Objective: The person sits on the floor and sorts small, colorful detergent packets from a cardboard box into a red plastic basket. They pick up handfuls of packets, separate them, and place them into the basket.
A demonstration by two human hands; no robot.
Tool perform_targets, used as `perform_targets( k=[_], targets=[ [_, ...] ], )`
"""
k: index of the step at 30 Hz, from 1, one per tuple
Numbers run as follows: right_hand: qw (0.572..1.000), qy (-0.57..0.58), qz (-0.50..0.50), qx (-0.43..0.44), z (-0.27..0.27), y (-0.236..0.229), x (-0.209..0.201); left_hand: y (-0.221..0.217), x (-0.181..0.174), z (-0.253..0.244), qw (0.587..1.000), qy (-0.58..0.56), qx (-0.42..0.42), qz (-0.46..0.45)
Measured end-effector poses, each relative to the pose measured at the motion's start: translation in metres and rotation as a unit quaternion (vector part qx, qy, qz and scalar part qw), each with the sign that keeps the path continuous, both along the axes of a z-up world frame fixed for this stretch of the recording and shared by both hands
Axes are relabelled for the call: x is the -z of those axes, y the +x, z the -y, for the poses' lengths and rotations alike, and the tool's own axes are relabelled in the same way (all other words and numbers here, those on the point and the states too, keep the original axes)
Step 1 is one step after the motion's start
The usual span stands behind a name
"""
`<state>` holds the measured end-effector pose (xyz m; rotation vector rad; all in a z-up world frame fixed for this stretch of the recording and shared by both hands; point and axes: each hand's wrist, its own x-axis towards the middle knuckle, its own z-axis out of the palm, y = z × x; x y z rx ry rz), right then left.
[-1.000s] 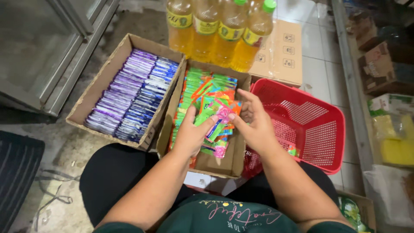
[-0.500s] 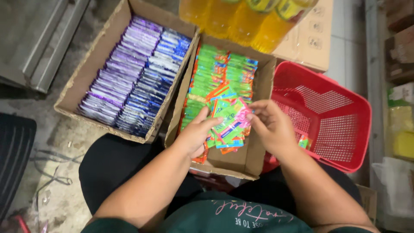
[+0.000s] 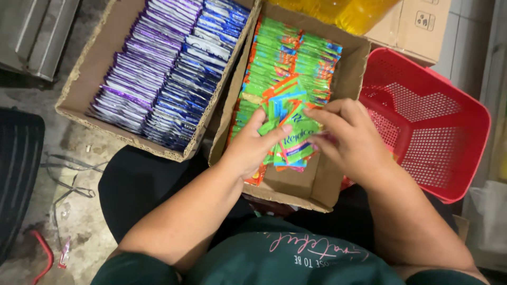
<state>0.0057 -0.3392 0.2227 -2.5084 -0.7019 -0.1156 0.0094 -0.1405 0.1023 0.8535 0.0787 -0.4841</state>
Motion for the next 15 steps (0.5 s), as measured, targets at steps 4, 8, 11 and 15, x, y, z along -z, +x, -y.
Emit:
perform_targets(
  k=[4, 8, 11, 15],
  targets=[
    [0.998, 0.044, -0.016, 0.038, 0.0, -0.003, 0.01, 0.001, -0.007, -0.005, 0.999, -0.031, -0.017, -0.023],
    [0.998, 0.059, 0.013, 0.033, 0.002, -0.004, 0.017, 0.001, -0.011, -0.006, 1.0, -0.028, -0.005, 0.001],
    [0.993, 0.087, 0.011, 0.083, 0.005, -0.007, 0.026, 0.002, -0.013, -0.005, 0.999, -0.034, -0.003, -0.007],
    [0.936, 0.313, -0.086, 0.134, 0.016, -0.009, 0.04, 0.002, -0.018, -0.007, 0.997, -0.062, -0.042, -0.027]
  ],
)
